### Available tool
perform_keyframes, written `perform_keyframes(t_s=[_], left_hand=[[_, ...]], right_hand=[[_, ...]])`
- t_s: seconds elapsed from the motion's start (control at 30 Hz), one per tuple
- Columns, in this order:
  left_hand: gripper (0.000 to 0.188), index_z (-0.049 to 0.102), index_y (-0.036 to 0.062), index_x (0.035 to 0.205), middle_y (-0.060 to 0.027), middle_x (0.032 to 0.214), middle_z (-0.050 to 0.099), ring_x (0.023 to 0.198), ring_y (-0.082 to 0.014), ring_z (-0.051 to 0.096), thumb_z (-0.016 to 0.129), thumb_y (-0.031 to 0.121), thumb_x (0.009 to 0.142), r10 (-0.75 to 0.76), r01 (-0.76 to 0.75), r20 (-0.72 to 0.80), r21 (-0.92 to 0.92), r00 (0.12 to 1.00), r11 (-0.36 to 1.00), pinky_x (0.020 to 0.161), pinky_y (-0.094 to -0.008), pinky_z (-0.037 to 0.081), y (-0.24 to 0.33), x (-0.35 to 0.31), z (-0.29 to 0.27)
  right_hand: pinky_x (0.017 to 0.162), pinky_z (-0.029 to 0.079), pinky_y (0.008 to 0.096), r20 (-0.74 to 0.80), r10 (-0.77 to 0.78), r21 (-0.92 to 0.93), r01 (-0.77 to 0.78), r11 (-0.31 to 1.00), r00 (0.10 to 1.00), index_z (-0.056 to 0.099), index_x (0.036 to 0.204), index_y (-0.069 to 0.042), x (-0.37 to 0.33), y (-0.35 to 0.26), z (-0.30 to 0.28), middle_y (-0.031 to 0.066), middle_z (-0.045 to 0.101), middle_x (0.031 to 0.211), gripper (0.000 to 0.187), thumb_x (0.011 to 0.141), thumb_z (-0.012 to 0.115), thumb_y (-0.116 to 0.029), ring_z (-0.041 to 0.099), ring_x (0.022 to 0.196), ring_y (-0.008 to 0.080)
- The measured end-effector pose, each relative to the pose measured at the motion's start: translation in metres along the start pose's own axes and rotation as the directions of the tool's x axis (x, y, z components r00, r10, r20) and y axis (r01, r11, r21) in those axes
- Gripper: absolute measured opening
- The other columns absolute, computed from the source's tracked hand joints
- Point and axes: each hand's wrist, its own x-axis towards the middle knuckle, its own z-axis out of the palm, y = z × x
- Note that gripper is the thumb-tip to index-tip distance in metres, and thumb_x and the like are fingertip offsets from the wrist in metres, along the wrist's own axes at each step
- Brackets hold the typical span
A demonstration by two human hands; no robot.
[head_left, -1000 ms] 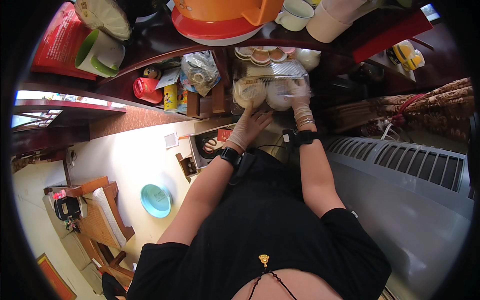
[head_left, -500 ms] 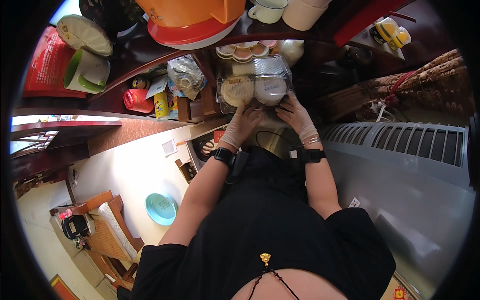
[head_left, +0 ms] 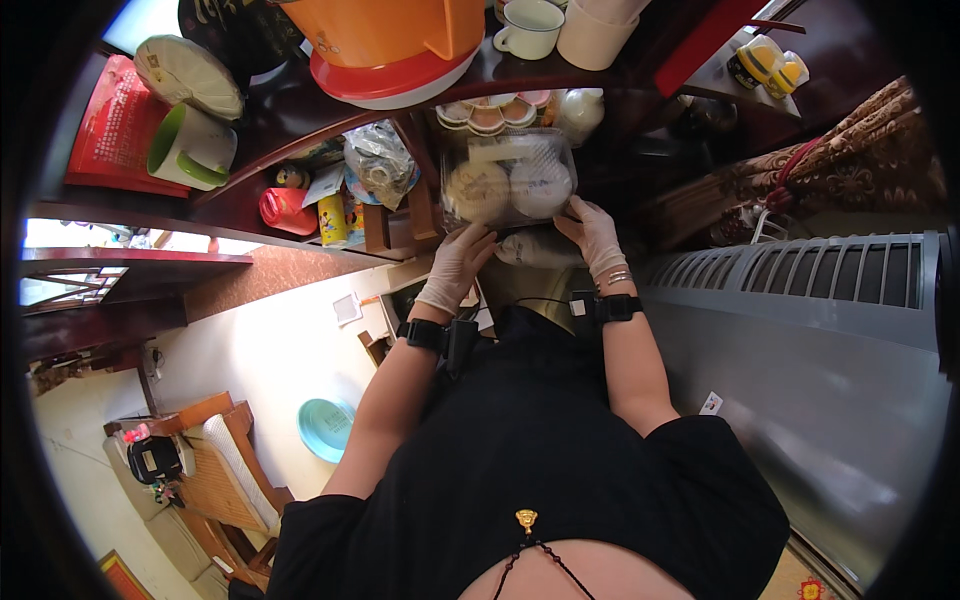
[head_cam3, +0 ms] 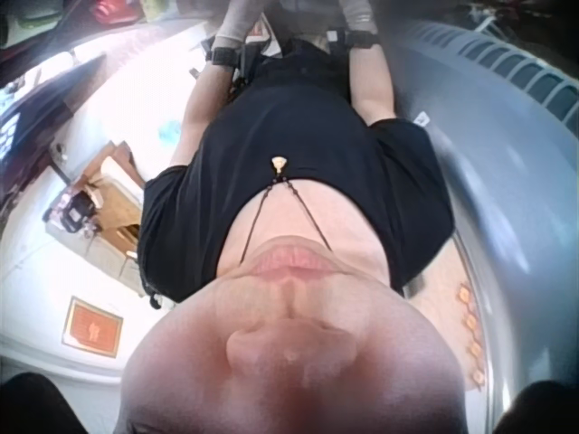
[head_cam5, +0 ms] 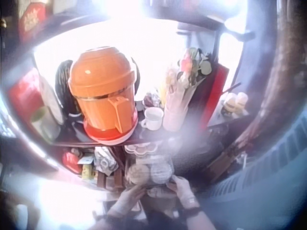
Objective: The person wipes various objects on a wooden shelf using a cloth, including containers and a red book, after spraying the cloth with liquid from a bottle.
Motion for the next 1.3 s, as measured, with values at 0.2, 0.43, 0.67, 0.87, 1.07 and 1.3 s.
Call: perform_keyframes(t_s=[0.2,0.43,0.67,0.87,1.07,1.3], left_hand=[[0.034,0.051,-0.0008,0.108,-0.0146,0.098,0.061,0.090,-0.0272,0.063,0.059,0.026,0.088,0.159,-0.137,-0.251,0.102,0.955,0.985,0.077,-0.0334,0.051,0.010,0.005,-0.012],[0.026,0.055,0.0001,0.105,-0.0116,0.085,0.064,0.073,-0.0236,0.065,0.058,0.020,0.088,0.135,-0.077,-0.347,0.177,0.928,0.981,0.064,-0.0303,0.053,0.013,0.024,-0.018],[0.021,0.057,0.0007,0.098,-0.0113,0.084,0.064,0.074,-0.0233,0.064,0.060,0.018,0.086,0.103,-0.070,-0.254,0.135,0.962,0.988,0.066,-0.0306,0.053,0.011,0.019,-0.025],[0.020,0.059,0.0014,0.093,-0.0096,0.083,0.065,0.076,-0.0210,0.064,0.064,0.019,0.084,0.061,-0.056,-0.219,0.032,0.974,0.998,0.069,-0.0297,0.052,0.008,0.025,-0.036],[0.026,0.060,-0.0009,0.097,-0.0085,0.086,0.064,0.076,-0.0178,0.062,0.066,0.020,0.083,0.129,-0.108,-0.244,0.098,0.961,0.989,0.069,-0.0283,0.051,0.002,0.038,-0.042],[0.029,0.057,-0.0007,0.101,-0.0063,0.091,0.060,0.082,-0.0167,0.058,0.064,0.023,0.086,0.080,-0.075,-0.106,0.052,0.991,0.996,0.070,-0.0264,0.048,-0.014,0.064,-0.071]], right_hand=[[0.077,0.055,0.0318,-0.022,-0.143,-0.103,0.140,0.985,0.989,0.052,0.108,0.006,-0.001,0.007,0.004,0.0131,0.063,0.088,0.030,0.088,0.059,-0.015,0.066,0.079,0.0223],[0.076,0.056,0.0314,0.058,-0.102,-0.146,0.110,0.983,0.993,0.049,0.114,0.009,0.004,0.007,-0.006,0.0160,0.064,0.091,0.036,0.088,0.059,-0.014,0.067,0.079,0.0233],[0.079,0.055,0.0332,0.024,-0.103,-0.113,0.105,0.988,0.994,0.051,0.111,0.008,0.004,0.010,-0.009,0.0157,0.064,0.090,0.033,0.088,0.059,-0.014,0.066,0.082,0.0244],[0.082,0.054,0.0358,0.092,0.029,0.059,-0.034,0.998,0.995,0.055,0.102,0.004,0.004,0.014,-0.018,0.0125,0.062,0.093,0.026,0.088,0.061,-0.016,0.064,0.086,0.0239],[0.082,0.053,0.0327,0.058,-0.037,-0.058,0.041,0.997,0.998,0.058,0.093,-0.001,0.006,0.013,-0.012,0.0090,0.063,0.083,0.016,0.089,0.058,-0.017,0.064,0.081,0.0206],[0.071,0.053,0.0300,-0.045,-0.003,-0.081,-0.001,0.997,0.999,0.057,0.100,-0.001,0.023,0.025,-0.014,0.0065,0.060,0.083,0.022,0.086,0.060,-0.018,0.062,0.073,0.0190]])
